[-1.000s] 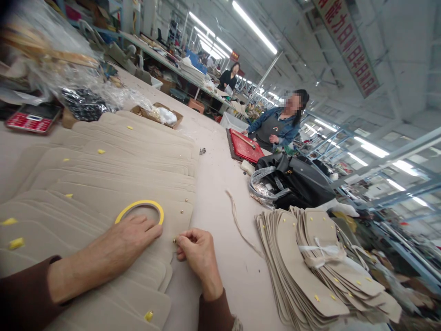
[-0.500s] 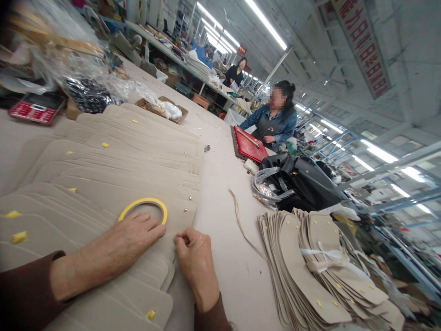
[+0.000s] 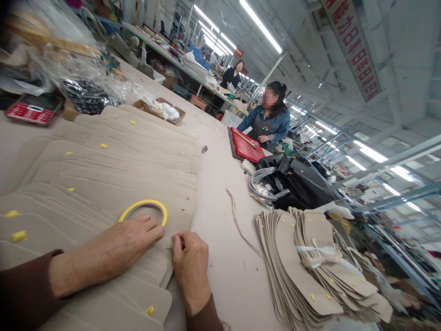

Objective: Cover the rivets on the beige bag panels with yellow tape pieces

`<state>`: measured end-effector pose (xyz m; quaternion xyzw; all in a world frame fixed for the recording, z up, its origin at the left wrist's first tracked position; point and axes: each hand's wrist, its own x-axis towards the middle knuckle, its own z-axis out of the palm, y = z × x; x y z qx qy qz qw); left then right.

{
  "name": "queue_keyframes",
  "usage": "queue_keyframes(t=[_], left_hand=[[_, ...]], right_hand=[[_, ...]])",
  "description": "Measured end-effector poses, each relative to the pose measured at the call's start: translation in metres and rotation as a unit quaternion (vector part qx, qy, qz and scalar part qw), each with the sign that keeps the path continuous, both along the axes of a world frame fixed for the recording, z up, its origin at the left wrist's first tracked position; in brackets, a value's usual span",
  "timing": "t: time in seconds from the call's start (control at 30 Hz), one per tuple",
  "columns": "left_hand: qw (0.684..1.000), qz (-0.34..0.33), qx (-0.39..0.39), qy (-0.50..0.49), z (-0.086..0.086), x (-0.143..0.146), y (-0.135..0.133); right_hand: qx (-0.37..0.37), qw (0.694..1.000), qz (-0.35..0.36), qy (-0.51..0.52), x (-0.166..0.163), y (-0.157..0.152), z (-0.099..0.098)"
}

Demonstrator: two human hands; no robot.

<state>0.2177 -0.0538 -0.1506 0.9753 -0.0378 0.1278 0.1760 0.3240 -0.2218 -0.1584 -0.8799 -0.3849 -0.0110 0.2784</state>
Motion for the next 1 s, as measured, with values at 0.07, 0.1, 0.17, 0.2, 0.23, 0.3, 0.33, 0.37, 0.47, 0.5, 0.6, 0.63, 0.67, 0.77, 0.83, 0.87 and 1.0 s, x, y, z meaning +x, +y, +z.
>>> queue_keyframes(t=[0.07, 0.1, 0.17, 0.2, 0.23, 0.3, 0.33, 0.37, 0.47, 0.5, 0.6, 0.63, 0.67, 0.77, 0.83, 0.87, 1.0], left_hand=[[1.0, -0.005, 0.001, -0.004, 0.0, 0.0, 0.0], [1.0, -0.005, 0.0, -0.01, 0.0, 0.0, 0.001], [1.0, -0.003, -0.009, -0.025, 0.001, 0.0, 0.003], [0.999, -0.003, -0.017, -0.035, 0.003, 0.001, 0.005], [0.999, -0.006, -0.025, -0.048, 0.004, 0.001, 0.006], [0.995, -0.017, -0.04, -0.085, 0.007, 0.001, 0.009], [0.993, -0.023, -0.046, -0.108, 0.008, 0.0, 0.009], [0.989, -0.028, -0.047, -0.134, 0.008, 0.0, 0.009], [0.981, -0.03, -0.032, -0.19, 0.008, -0.002, 0.007], [0.979, -0.03, -0.024, -0.199, 0.008, -0.003, 0.006], [0.977, -0.034, -0.012, -0.21, 0.007, -0.003, 0.001], [0.976, -0.034, -0.009, -0.215, 0.007, -0.002, 0.0], [0.975, -0.031, -0.005, -0.22, 0.008, -0.002, -0.001], [0.974, -0.028, -0.004, -0.224, 0.011, -0.003, -0.004], [0.978, -0.027, -0.021, -0.204, 0.014, -0.004, -0.004], [0.981, -0.024, -0.032, -0.188, 0.015, -0.004, -0.004], [0.989, -0.007, -0.058, -0.139, 0.016, -0.004, -0.001]], right_hand=[[-0.011, 1.0, -0.006, 0.006, 0.001, 0.005, 0.003], [-0.012, 1.0, -0.012, 0.016, 0.002, 0.007, 0.005], [-0.01, 0.998, -0.021, 0.057, 0.003, 0.008, 0.012], [-0.011, 0.996, -0.02, 0.088, 0.004, 0.007, 0.015], [-0.016, 0.992, -0.012, 0.124, 0.004, 0.006, 0.018], [-0.033, 0.982, 0.017, 0.185, 0.003, 0.001, 0.023], [-0.029, 0.979, 0.03, 0.201, 0.002, -0.001, 0.025], [-0.007, 0.978, 0.039, 0.205, 0.001, -0.002, 0.027], [0.129, 0.975, 0.057, 0.171, -0.003, -0.003, 0.032], [0.171, 0.971, 0.071, 0.148, -0.005, -0.003, 0.034], [0.223, 0.962, 0.141, 0.065, -0.008, 0.001, 0.038], [0.229, 0.959, 0.161, 0.034, -0.008, 0.003, 0.039], [0.232, 0.956, 0.177, 0.005, -0.008, 0.005, 0.038], [0.239, 0.948, 0.196, -0.071, -0.008, 0.009, 0.034], [0.239, 0.946, 0.188, -0.108, -0.009, 0.011, 0.029], [0.24, 0.946, 0.182, -0.121, -0.009, 0.011, 0.027], [0.254, 0.943, 0.161, -0.142, -0.013, 0.014, 0.021]])
